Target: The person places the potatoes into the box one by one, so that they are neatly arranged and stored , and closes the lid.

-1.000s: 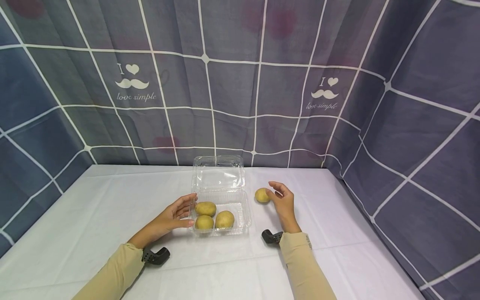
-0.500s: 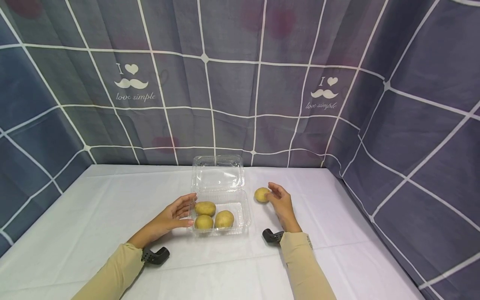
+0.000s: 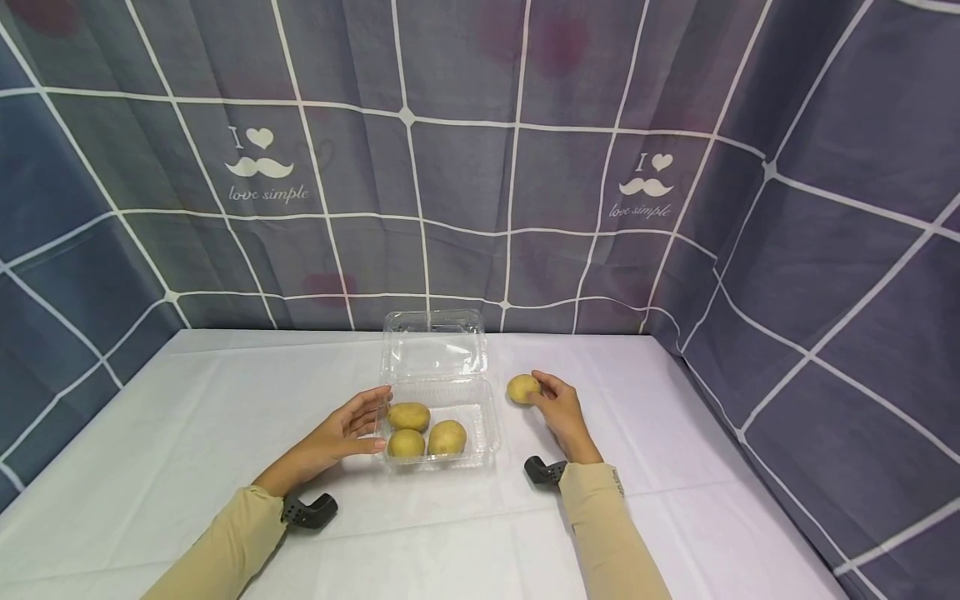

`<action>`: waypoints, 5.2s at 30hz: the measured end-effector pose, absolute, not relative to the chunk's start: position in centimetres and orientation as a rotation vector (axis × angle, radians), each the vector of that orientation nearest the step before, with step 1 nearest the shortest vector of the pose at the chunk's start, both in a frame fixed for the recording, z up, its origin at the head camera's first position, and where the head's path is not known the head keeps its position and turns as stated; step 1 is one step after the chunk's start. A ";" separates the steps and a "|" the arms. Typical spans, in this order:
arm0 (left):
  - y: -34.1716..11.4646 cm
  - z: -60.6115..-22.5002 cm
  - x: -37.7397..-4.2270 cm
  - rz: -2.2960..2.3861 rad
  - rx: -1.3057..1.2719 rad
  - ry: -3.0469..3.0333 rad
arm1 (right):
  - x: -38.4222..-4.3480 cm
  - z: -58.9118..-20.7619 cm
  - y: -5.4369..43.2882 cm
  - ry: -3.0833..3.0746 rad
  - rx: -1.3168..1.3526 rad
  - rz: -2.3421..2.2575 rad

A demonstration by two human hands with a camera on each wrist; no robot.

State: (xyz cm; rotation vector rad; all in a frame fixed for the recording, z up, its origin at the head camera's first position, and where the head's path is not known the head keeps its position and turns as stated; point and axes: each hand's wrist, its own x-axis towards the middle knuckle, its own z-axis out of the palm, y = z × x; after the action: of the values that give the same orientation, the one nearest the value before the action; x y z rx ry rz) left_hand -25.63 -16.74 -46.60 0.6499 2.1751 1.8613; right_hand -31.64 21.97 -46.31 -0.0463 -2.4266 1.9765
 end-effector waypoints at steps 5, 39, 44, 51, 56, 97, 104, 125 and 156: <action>-16.8 -46.6 -25.7 1.867 0.645 2.172 | -31.5 -46.4 22.0 -2.395 -0.016 1.996; -16.8 -46.6 -25.6 1.865 0.652 2.165 | -31.2 -46.6 21.9 -2.245 0.030 2.034; -16.7 -46.5 -25.6 1.873 0.645 2.160 | -31.2 -46.5 21.9 -2.191 0.054 2.093; -16.7 -46.5 -25.6 1.879 0.639 2.151 | -31.1 -46.3 21.6 -2.100 0.107 2.135; -16.7 -46.6 -25.6 1.874 0.661 2.161 | -31.0 -45.9 21.1 -2.075 0.147 2.163; -16.8 -46.6 -25.6 1.875 0.640 2.161 | -29.7 -43.4 17.3 -2.140 0.428 2.167; -16.7 -46.5 -25.6 1.869 0.634 2.157 | -29.5 -43.3 16.8 -2.148 0.501 2.200; -16.6 -46.5 -25.5 1.864 0.643 2.157 | -29.5 -42.9 15.3 -2.204 0.625 2.210; -16.6 -46.4 -25.5 1.863 0.634 2.154 | -29.6 -43.1 14.4 -2.417 0.762 1.734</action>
State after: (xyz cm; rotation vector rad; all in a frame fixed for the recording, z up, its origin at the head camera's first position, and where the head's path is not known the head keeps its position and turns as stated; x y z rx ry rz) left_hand -25.46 -16.62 -46.35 0.6342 2.1539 1.8625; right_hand -29.61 14.38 -43.11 0.7617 -2.4170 1.7337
